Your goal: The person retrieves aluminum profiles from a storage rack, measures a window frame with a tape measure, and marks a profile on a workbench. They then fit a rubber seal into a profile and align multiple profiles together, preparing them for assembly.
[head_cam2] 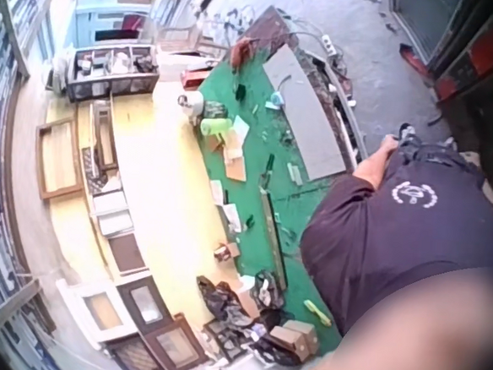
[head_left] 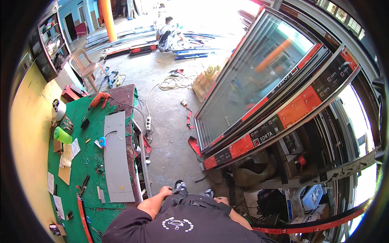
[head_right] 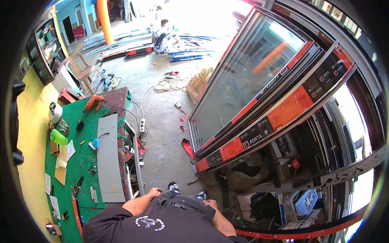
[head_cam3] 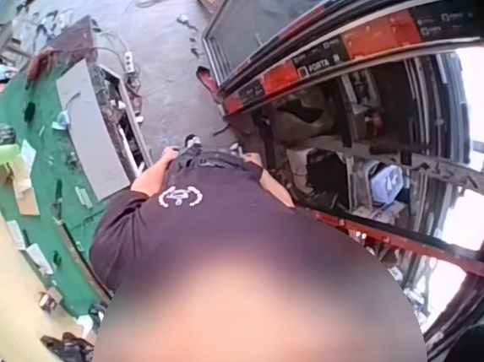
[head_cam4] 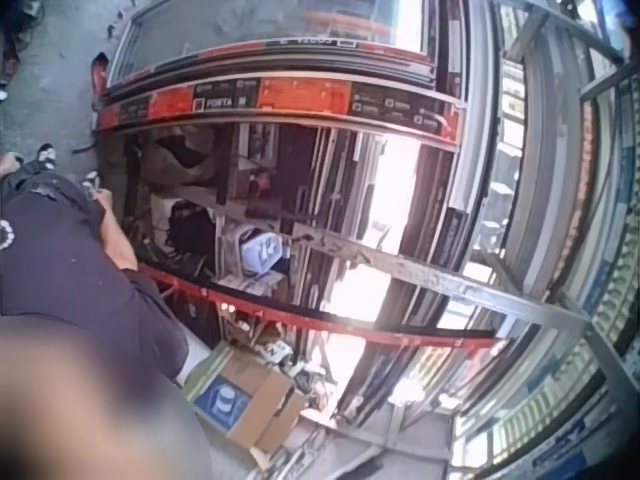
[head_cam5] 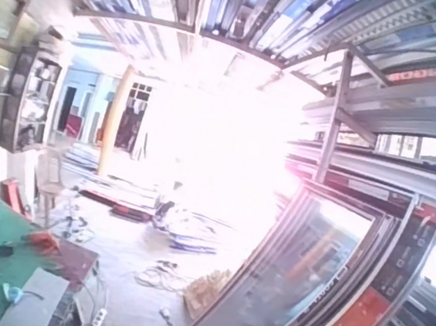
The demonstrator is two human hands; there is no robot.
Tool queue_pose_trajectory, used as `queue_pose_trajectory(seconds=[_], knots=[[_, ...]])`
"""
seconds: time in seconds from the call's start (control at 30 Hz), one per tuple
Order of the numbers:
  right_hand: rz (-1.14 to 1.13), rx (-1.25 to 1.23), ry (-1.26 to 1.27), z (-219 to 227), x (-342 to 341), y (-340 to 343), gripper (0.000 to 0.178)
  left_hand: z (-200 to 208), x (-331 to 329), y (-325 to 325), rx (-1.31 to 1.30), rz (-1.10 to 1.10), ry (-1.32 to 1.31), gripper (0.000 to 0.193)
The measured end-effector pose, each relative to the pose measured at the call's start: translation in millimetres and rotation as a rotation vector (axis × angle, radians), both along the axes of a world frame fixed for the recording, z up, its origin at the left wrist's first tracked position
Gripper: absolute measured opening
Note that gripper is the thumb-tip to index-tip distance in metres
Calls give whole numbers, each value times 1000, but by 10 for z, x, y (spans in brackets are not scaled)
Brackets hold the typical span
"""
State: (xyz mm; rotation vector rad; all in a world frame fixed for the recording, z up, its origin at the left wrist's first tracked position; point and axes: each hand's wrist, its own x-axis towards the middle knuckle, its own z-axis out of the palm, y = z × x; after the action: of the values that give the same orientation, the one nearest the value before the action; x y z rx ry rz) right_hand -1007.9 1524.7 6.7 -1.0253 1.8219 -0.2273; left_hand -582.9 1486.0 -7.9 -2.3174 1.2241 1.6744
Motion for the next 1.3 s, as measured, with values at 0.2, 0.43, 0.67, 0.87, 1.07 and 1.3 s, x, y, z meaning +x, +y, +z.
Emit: queue_pose_trajectory(seconds=[0.2, 0.43, 0.67, 0.87, 1.07, 1.3], knots=[[-81, 90, -33, -185, -208, 373, 42, 257, -364, -475, -164, -66, 84, 51], [-38, 110, 40, -349, -234, 463, 43, 96, -292, -313, -145, -120, 98, 54], [-96, 158, 62, -233, -103, 463, 41, -235, 151, 189, 27, 8, 69, 57], [49, 102, 149, -343, -25, 384, 48, -110, 298, 259, -13, -70, 34, 52], [-164, 125, 255, -312, 207, 270, 48, 84, 316, 55, -91, -216, 164, 45], [-434, 126, 185, 59, 246, 536, 57, -104, 310, -252, -13, -430, 204, 44]])
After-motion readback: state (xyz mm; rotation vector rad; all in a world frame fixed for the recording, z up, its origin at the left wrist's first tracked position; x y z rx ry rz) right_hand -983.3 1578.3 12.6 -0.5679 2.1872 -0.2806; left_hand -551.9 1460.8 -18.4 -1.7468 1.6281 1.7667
